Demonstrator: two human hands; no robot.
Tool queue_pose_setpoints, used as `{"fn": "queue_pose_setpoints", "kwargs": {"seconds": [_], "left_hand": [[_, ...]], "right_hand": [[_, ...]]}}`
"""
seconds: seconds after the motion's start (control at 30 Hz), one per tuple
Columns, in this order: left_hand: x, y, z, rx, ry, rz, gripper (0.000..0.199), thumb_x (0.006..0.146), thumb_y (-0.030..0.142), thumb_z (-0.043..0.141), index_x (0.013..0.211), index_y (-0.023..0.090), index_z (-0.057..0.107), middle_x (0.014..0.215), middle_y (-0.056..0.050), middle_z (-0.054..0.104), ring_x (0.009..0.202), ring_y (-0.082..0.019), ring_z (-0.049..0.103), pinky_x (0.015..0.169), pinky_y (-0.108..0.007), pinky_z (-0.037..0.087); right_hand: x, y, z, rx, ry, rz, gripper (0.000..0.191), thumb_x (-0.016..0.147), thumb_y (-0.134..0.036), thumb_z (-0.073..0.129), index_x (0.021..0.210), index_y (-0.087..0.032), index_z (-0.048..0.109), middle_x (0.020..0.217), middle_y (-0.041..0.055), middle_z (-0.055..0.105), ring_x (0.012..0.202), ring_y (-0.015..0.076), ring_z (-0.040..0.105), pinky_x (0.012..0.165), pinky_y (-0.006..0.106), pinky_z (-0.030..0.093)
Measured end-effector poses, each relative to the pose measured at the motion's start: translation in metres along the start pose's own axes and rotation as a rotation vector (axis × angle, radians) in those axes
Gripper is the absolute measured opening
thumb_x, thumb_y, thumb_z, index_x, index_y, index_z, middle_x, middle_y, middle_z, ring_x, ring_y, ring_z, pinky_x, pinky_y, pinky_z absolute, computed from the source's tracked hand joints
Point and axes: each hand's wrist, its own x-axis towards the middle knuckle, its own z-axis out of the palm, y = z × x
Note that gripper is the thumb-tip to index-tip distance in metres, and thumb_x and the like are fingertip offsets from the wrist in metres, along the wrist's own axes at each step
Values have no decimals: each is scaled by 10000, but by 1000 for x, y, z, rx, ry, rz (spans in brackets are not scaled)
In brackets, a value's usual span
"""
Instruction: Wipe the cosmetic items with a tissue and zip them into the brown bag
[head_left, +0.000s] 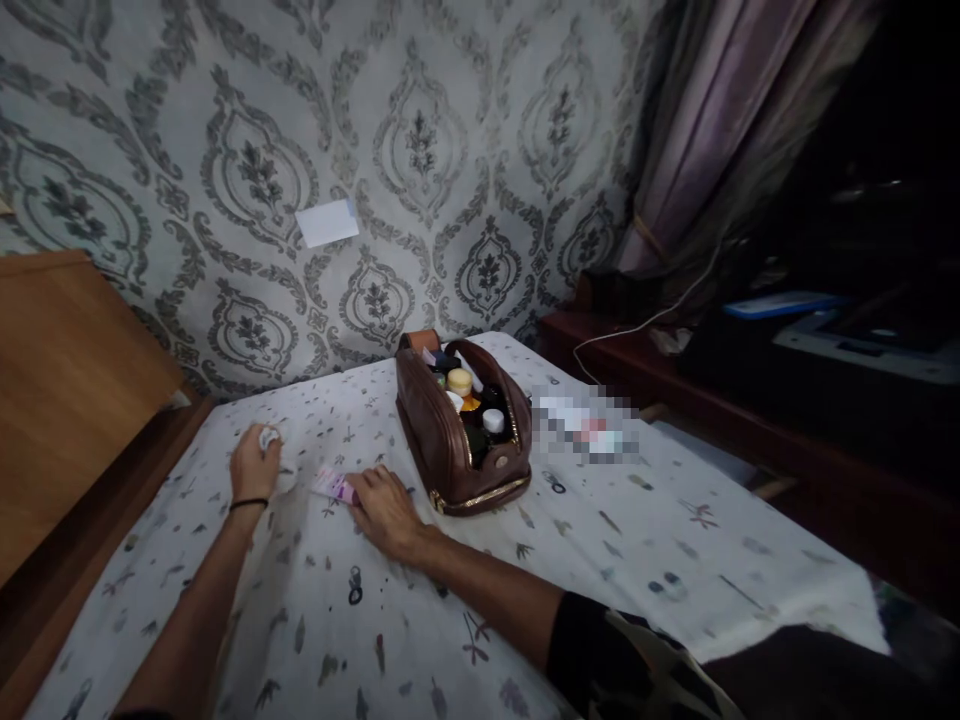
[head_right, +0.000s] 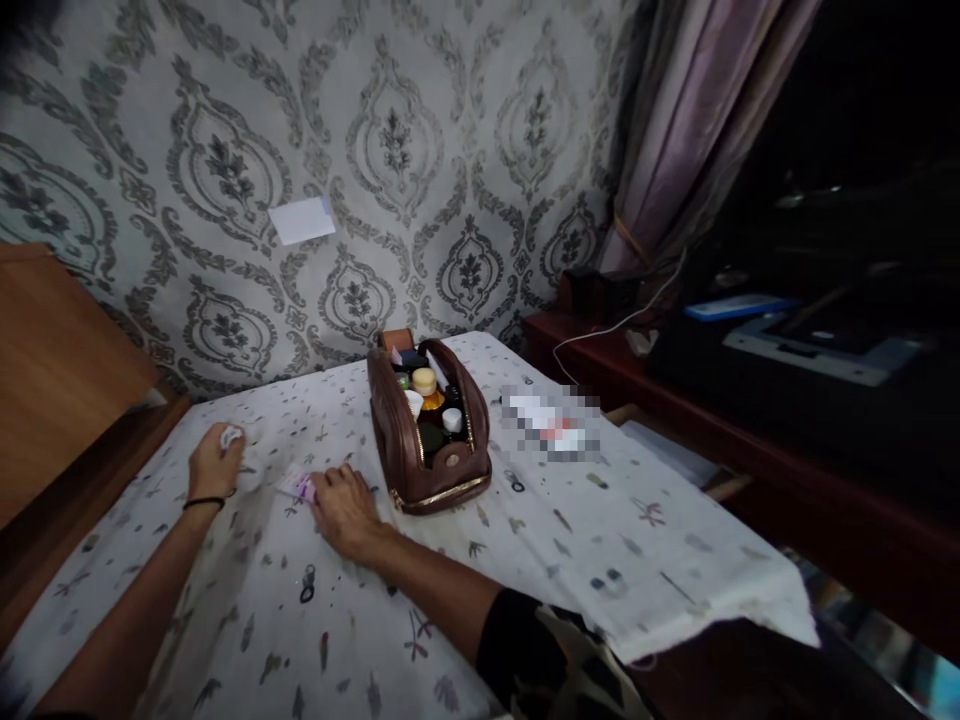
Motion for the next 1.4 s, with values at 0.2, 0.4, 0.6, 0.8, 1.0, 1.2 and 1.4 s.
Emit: {"fn": "queue_pose_setpoints", "kwargs": {"seconds": [0.2,0.4,0.6,0.8,1.0,1.2,1.4], "left_hand": [[55,-21,19,223,-149,-33,470,832,193,447,1285,166,571,1286,-166,578,1164,-322,573,986,-457,453],[66,-34,42,353,-356,-26,397,788,189,506,1147,197,677,1276,-149,625,1126,-333,628,943,-453,495],[57,-36,42,398,-362,-15,419,794,176,477,1171,231,652,1305,-130,592,1117,-331,627,928,-481,501],[39,-22,29,307,-193,-24,489,824,173,472,1310,158,523,1325,-211,516,1113,-326,612,896,-463,498],[-22,30,17,97,-68,136,351,944,272,328,1232,158,495,1144,-112,643,1068,-222,618,896,-336,498],[-91,70,18,-167,-204,521,317,957,399,384,1048,213,623,1017,-81,719,964,-235,654,888,-353,469],[-82,46,2,-8,-94,406,338,931,421,368,889,228,643,798,-62,724,751,-237,662,742,-331,459]], "right_hand": [[-2,0,-3,-18,5,-23,280,905,-197,542,1181,-153,573,1128,117,647,1081,261,508,915,384,422],[-3,-1,-7,-30,-5,-15,269,927,-208,505,1180,-147,570,1150,115,642,1090,260,510,936,386,431],[-2,1,-4,-15,-5,-20,257,935,-235,524,1175,-157,572,1150,116,644,1094,257,508,935,392,433],[0,4,0,65,18,-2,251,918,-229,554,1153,-151,590,1122,131,658,1108,269,518,943,399,423],[3,7,5,234,104,56,229,913,-239,542,1114,-143,596,1086,126,665,1032,237,572,937,360,416],[4,6,3,379,134,75,158,915,-153,460,993,-130,595,862,56,656,747,155,568,684,249,414],[-8,0,-16,508,162,22,109,898,-227,544,952,-158,609,739,-23,576,663,113,504,617,214,370]]}}
